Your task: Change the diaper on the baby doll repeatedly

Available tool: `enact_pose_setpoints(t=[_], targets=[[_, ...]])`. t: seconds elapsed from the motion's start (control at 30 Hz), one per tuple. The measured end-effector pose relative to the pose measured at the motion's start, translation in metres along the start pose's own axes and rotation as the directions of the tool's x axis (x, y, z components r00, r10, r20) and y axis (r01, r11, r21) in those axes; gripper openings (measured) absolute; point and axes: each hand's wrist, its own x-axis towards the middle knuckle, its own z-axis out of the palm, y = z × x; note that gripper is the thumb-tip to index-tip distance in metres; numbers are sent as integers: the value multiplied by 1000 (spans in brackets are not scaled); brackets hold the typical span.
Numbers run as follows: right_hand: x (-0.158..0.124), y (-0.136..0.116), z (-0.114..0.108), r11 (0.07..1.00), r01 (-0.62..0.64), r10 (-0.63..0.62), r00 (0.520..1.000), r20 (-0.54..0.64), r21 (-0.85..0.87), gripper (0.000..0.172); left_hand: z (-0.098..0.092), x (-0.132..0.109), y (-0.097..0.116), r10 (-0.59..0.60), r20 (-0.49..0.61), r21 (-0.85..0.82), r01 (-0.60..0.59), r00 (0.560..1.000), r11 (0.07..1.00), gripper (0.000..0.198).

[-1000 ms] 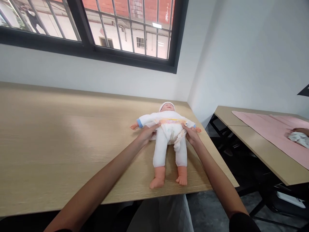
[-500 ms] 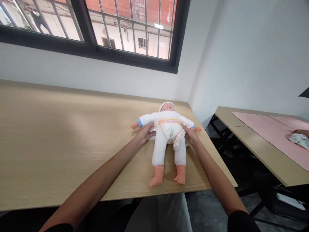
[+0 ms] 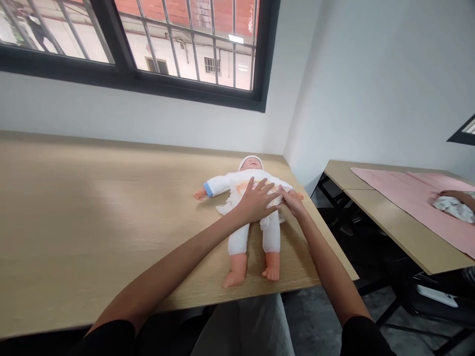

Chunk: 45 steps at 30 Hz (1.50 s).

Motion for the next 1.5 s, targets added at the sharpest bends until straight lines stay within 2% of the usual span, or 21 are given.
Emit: enact_pose_setpoints(t=[0.07,0.13,0.17,0.23,0.3,0.33,0.37,0.4,0.47,0.57,0.63,0.73,0.87,0.97,1.1,1.17,1.23,1.3,1.5], targets=[[4,-7,-23,975,14,-12,1000,9,-221,40,11,5,-4,5,46,33,-7,999,999,34],[4,-15,-43,909,2,59,989,133,-417,40,17,6,-9,8,63,72,-12,998,997,34],[4,-19,-50,863,-13,149,962,229,-505,40,17,6,-11,13,64,95,-19,998,995,34],[1,-24,-55,761,-20,366,838,404,-649,39,16,4,-12,27,73,141,-38,997,989,35],[-3,-25,-50,691,19,507,700,504,-722,36,13,3,-11,26,86,177,-41,996,983,36],[-4,-24,-46,680,42,536,652,536,-732,34,12,2,-10,22,91,190,-40,996,981,36],[-4,-22,-42,687,57,540,628,561,-725,31,11,2,-9,19,95,200,-37,995,979,36],[-5,-20,-39,706,61,524,625,579,-706,28,11,2,-8,15,97,208,-35,995,978,36],[-4,-18,-38,765,44,455,669,588,-642,24,11,3,-8,8,102,218,-30,995,975,35],[-3,-17,-44,867,-29,338,768,543,-498,25,10,3,-7,5,111,221,-30,994,975,35],[-2,-16,-48,908,-99,316,800,511,-407,27,9,4,-7,0,112,218,-25,994,976,33],[1,-10,-50,937,-146,287,842,457,-318,28,6,5,-7,-15,113,214,-10,993,977,30],[6,0,-48,951,-98,192,930,313,-293,30,5,5,-5,-32,111,206,9,993,979,31],[8,0,-46,973,-103,162,942,295,-206,31,9,6,1,-56,74,209,40,996,977,43],[5,-7,-40,981,-191,183,948,261,8,33,19,14,19,-158,35,233,146,987,961,58],[4,-10,-38,965,-236,201,946,252,113,34,23,21,28,-217,38,257,201,975,945,51],[3,-13,-37,954,-248,204,949,240,170,36,27,27,33,-250,40,281,229,968,932,33],[2,-15,-38,959,-231,191,955,225,163,38,28,32,32,-256,38,286,235,966,929,22],[-2,-23,-45,993,-111,96,962,257,42,44,31,35,13,-279,-6,260,271,960,927,23]])
